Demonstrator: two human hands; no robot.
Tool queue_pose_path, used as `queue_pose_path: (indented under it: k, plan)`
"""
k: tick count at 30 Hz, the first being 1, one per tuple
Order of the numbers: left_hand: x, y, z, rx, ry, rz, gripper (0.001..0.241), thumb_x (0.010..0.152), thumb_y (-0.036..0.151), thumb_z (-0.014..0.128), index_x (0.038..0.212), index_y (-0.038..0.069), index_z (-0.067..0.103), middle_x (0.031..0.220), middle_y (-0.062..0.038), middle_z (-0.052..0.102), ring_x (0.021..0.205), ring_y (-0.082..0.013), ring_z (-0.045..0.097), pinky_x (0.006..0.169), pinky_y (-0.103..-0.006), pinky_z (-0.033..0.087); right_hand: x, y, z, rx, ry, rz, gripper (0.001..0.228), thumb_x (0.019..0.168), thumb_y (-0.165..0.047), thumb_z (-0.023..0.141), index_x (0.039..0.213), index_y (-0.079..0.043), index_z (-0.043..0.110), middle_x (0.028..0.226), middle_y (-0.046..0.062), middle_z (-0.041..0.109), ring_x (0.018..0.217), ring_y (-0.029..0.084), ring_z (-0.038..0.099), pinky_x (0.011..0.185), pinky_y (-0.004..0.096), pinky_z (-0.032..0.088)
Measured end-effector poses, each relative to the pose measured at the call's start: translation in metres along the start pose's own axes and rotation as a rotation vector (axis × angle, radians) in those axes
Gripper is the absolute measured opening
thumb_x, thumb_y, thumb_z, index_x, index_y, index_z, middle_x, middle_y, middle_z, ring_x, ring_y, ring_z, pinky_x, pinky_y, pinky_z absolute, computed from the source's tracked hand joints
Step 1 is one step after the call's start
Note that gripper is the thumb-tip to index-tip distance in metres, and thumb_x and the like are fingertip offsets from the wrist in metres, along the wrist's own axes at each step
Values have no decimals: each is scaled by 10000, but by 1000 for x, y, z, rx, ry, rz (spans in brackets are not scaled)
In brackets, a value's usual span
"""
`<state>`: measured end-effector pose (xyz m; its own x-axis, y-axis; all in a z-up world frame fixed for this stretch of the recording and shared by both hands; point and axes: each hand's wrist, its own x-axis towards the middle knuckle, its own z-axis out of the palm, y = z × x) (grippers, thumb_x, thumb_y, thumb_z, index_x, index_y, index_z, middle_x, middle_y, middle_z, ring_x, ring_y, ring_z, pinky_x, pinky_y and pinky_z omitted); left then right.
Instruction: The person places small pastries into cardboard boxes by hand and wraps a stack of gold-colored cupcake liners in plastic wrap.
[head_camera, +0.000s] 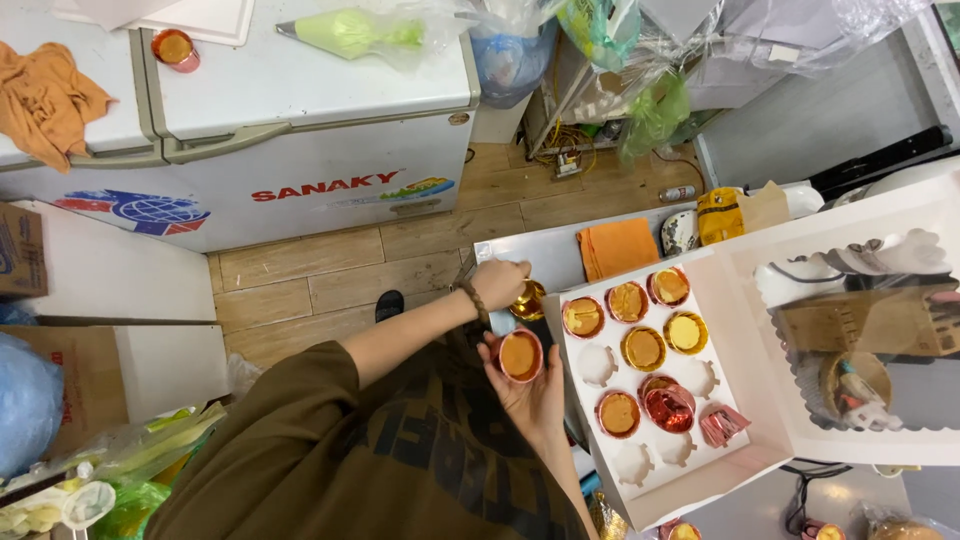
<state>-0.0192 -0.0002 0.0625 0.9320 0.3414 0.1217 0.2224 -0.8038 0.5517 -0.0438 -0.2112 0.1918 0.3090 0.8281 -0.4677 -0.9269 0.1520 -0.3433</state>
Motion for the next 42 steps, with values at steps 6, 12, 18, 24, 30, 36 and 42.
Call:
queue_pose_path:
  k: [6, 12, 18, 24, 30, 36, 42]
  plan:
    - [-25, 2, -58, -512, -87, -304, 433, 856, 174, 564, 1281, 104, 523, 990, -167, 705, 720, -337, 710, 645, -470, 580, 2, -32, 22, -101, -55, -275, 509, 1060, -295, 430, 1519, -75, 436, 1471, 253, 526, 1331, 376, 549, 1059, 475, 501]
    - [-52, 35, -51, -1026, -111, -321, 555, 1039, 494, 437, 1471, 155, 514, 1267, -35, 656, 993, -202, 699, 728, -350, 574, 8, -46, 66, -1342, -2, -1038, 504, 964, -129, 683, 1443, -64, 543, 1516, 213, 521, 1374, 357, 519, 1172, 458, 419]
    - [-58, 77, -79, -1636, -283, -603, 749, 990, 697, 223, 1368, 165, 590, 1190, -49, 695, 954, -157, 699, 583, -320, 636, 7, -46, 78, -1959, -62, -1177, 495, 860, -61, 717, 1351, -94, 669, 1456, 160, 566, 1301, 352, 541, 1132, 456, 418]
    - [-60, 85, -80, -1458, -163, -397, 645, 1029, 652, 269, 1321, 144, 540, 1030, -33, 666, 812, -117, 662, 528, -268, 564, -14, -63, 82, -1717, -50, -1091, 488, 900, -26, 667, 1386, -54, 650, 1524, 146, 566, 1347, 331, 538, 1178, 426, 392]
    - [-60, 99, -83, -1251, -56, -233, 639, 1087, 614, 272, 1213, 62, 568, 909, -38, 617, 711, -109, 627, 478, -233, 523, -24, -75, 90, -1875, -35, -1157, 490, 863, -39, 661, 1353, -56, 663, 1502, 128, 591, 1246, 339, 525, 1154, 423, 401]
    - [-58, 109, -112, -1479, -186, -321, 607, 1016, 545, 437, 1342, 44, 539, 1130, -77, 645, 840, -114, 682, 478, -257, 572, -25, -79, 76, -1392, 6, -1155, 557, 905, -73, 620, 1455, -12, 555, 1502, 172, 561, 1255, 324, 564, 1056, 453, 459]
    - [-57, 113, -130, -1540, -291, -322, 576, 939, 359, 673, 1386, 37, 507, 1213, -80, 621, 850, -161, 702, 572, -286, 642, -25, -96, 47, -546, 101, -1123, 579, 998, -243, 613, 1504, -20, 442, 1461, 181, 562, 1360, 299, 552, 1133, 474, 507]
